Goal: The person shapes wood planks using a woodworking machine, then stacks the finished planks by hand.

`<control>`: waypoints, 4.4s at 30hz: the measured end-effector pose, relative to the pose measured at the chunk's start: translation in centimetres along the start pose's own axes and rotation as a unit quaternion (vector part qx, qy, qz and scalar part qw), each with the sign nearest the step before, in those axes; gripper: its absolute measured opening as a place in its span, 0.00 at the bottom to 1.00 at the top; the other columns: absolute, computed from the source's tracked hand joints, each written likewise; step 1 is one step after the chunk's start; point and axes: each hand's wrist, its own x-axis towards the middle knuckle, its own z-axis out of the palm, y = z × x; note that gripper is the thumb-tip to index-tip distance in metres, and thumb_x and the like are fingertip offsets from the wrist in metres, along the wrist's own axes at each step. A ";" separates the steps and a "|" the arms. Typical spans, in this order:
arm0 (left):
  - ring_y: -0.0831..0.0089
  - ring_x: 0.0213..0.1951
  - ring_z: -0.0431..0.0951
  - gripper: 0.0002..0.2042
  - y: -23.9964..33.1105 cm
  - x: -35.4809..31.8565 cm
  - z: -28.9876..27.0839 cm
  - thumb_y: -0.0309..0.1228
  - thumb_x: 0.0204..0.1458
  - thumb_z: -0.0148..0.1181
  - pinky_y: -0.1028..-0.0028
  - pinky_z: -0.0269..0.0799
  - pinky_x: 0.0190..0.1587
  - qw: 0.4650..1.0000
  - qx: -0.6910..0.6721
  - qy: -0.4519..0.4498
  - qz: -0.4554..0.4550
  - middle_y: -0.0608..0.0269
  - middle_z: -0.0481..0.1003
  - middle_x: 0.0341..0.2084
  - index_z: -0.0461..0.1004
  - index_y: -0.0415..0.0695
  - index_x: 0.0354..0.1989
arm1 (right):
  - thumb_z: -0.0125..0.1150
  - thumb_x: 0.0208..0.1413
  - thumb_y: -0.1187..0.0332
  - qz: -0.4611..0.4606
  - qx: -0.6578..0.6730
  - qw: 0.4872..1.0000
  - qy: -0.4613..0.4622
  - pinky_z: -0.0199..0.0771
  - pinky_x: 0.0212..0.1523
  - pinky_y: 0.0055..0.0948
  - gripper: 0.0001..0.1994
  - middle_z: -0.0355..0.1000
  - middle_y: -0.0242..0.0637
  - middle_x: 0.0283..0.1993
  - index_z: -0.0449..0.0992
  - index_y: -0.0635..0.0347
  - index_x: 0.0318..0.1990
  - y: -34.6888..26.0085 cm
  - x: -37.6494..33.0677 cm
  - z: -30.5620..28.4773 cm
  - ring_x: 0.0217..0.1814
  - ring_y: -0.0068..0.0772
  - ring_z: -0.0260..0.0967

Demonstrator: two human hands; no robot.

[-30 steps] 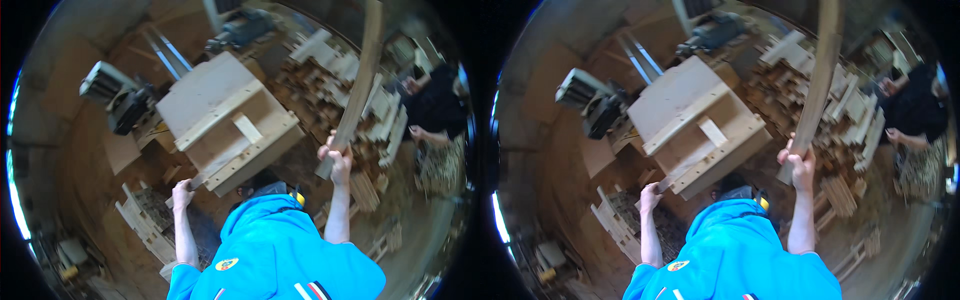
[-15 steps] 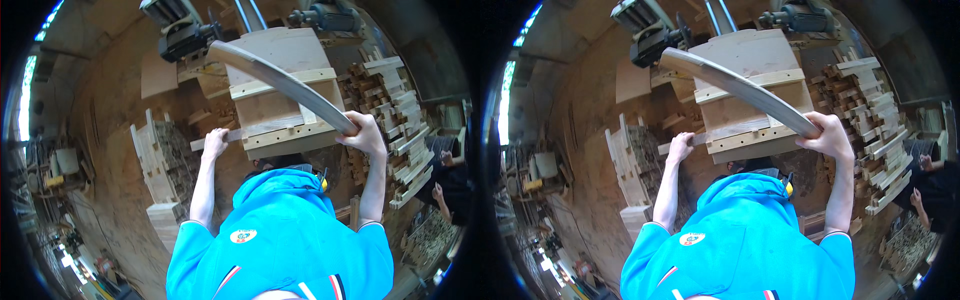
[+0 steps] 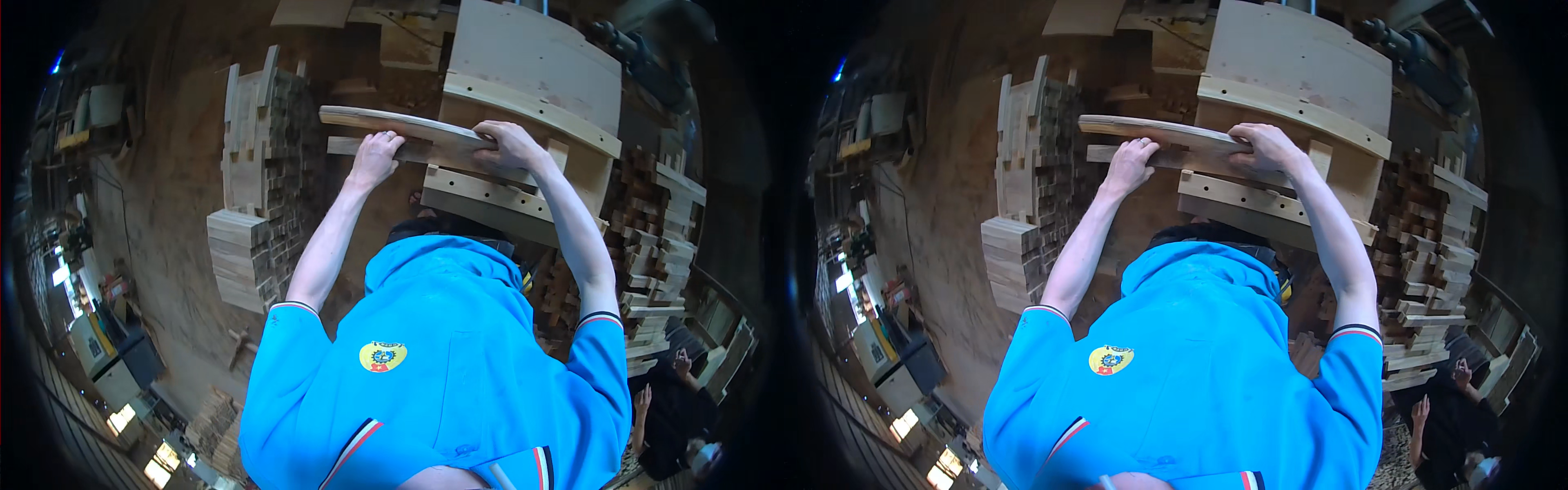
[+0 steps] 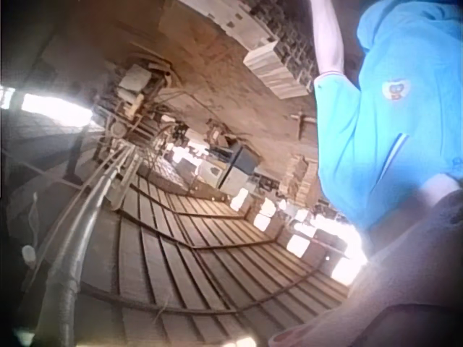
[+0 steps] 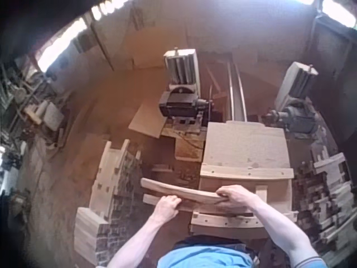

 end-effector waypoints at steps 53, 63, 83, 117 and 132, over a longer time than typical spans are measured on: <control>0.71 0.39 0.81 0.11 -10.7 -2.4 0.9 0.29 0.54 0.67 0.70 0.76 0.47 0.829 -0.315 0.261 -0.381 0.60 0.81 0.37 0.80 0.38 0.44 | 0.82 0.16 0.50 0.125 -0.122 0.977 0.125 0.48 0.75 0.54 0.61 0.59 0.47 0.68 0.62 0.56 0.69 -3.5 -7.2 3.8 0.73 0.51 0.54; 0.50 0.66 0.64 0.43 -7.8 8.9 -7.1 0.28 0.38 0.76 0.57 0.63 0.67 0.974 -0.047 0.141 -0.173 0.46 0.65 0.64 0.63 0.38 0.67 | 0.82 0.17 0.51 0.105 -0.140 0.970 0.168 0.49 0.75 0.53 0.59 0.61 0.46 0.66 0.64 0.57 0.67 3.2 -0.8 -2.6 0.72 0.50 0.55; 0.55 0.57 0.72 0.41 -14.6 45.2 -15.3 0.28 0.28 0.76 0.59 0.67 0.60 0.986 0.138 -0.051 0.080 0.57 0.73 0.52 0.69 0.43 0.59 | 0.82 0.24 0.50 0.086 -0.175 0.959 0.208 0.55 0.73 0.49 0.57 0.62 0.49 0.67 0.62 0.58 0.68 21.7 17.7 -20.2 0.71 0.51 0.56; 0.56 0.51 0.69 0.41 3.3 1.6 -26.3 0.32 0.23 0.80 0.54 0.68 0.55 0.886 0.195 0.404 -0.116 0.55 0.68 0.49 0.68 0.48 0.54 | 0.65 0.50 0.36 0.137 -0.135 0.970 0.152 0.57 0.69 0.50 0.45 0.64 0.47 0.66 0.65 0.55 0.70 18.7 16.3 -16.9 0.69 0.53 0.58; 0.46 0.59 0.72 0.49 11.1 -35.5 8.4 0.47 0.30 0.77 0.54 0.72 0.59 0.706 -0.329 0.131 -0.614 0.45 0.65 0.60 0.63 0.41 0.64 | 0.80 0.36 0.68 0.137 0.009 0.980 -0.145 0.78 0.35 0.33 0.19 0.80 0.40 0.30 0.79 0.69 0.33 4.8 5.4 -3.3 0.31 0.28 0.76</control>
